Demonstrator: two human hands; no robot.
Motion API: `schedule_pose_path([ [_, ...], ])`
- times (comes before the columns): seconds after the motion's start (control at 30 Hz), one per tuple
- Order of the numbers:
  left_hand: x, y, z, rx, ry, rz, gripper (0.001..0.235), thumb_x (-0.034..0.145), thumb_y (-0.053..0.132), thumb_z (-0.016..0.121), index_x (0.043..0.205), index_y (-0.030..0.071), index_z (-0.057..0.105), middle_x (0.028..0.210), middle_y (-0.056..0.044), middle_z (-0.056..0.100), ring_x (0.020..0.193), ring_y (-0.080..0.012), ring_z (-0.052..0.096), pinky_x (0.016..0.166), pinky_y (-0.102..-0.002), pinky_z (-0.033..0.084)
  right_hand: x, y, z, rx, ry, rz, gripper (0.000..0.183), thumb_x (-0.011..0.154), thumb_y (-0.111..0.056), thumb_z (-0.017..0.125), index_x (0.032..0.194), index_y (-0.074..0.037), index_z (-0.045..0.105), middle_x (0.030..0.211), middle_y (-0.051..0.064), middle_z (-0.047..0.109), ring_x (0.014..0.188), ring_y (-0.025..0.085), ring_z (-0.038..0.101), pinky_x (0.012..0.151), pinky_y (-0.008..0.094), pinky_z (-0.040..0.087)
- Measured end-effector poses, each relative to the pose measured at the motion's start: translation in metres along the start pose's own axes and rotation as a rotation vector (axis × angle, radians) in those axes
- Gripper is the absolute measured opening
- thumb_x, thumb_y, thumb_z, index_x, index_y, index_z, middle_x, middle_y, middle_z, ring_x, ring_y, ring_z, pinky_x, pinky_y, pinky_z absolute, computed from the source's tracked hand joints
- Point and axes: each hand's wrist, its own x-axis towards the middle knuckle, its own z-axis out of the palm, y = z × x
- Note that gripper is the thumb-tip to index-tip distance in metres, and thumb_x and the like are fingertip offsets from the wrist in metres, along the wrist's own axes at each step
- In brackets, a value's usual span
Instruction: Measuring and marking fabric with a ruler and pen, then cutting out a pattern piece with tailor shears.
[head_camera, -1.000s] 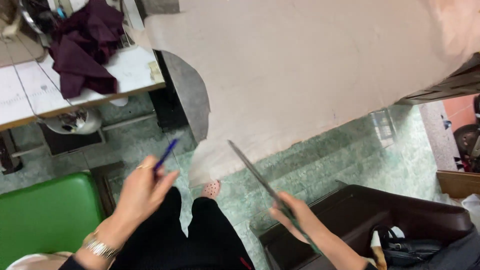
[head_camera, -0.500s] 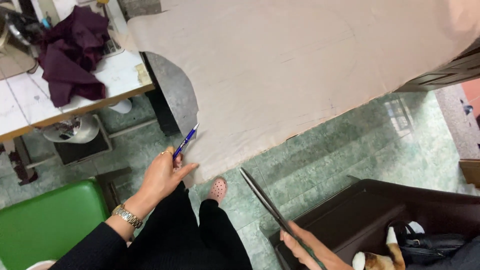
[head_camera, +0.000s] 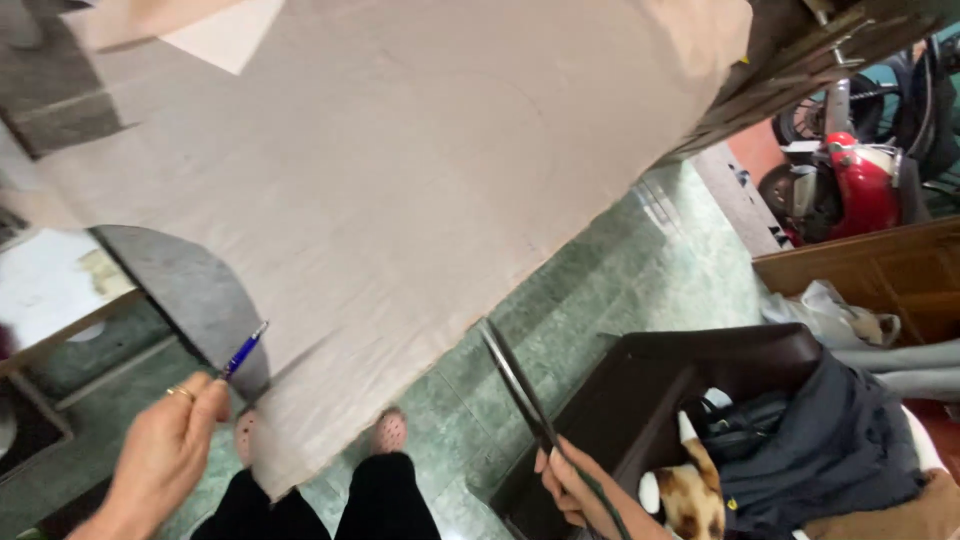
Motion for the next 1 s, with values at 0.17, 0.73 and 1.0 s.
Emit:
schedule_pose_path([
  [0.17,0.028,0.077,0.022,-0.006,0.011,0.115,0.03,0.095,0.03,0.048,0.086,0.015,0.073,0.072,0.002,0.071,0.068,-0.0152,0.068,0.069,-0.03,0.049,0.038,-0.018,-0.075,0.02,0.022,-0.128,0.033,0.102,-0.031,0.041,0.106,-0.003,0.057,0.079,0.007,0.039,0.058,0.012,0.031,0.053,0.026,0.027],
  [0.73,0.104,0.241,0.194,0.542,-0.075,0.525,0.039,0.086,0.045,0.065,0.103,0.016,0.045,0.102,-0.002,0.048,0.054,-0.0275,0.061,0.034,-0.044,0.048,0.1,-0.102,-0.221,-0.342,-0.14,-0.073,0.043,0.095,-0.049,0.04,0.099,-0.009,0.056,0.071,0.003,0.035,0.052,0.012,0.024,0.047,0.025,0.023],
  [1.0,0.116,0.24,0.194,0.382,-0.131,0.447,0.03,0.094,0.042,0.053,0.092,0.011,0.052,0.096,-0.003,0.053,0.045,-0.033,0.054,0.033,-0.045,0.044,0.052,-0.109,-0.181,-0.286,-0.16,-0.093,0.031,0.099,-0.039,0.044,0.104,-0.011,0.056,0.078,0.0,0.032,0.064,0.01,0.03,0.061,0.023,0.03],
])
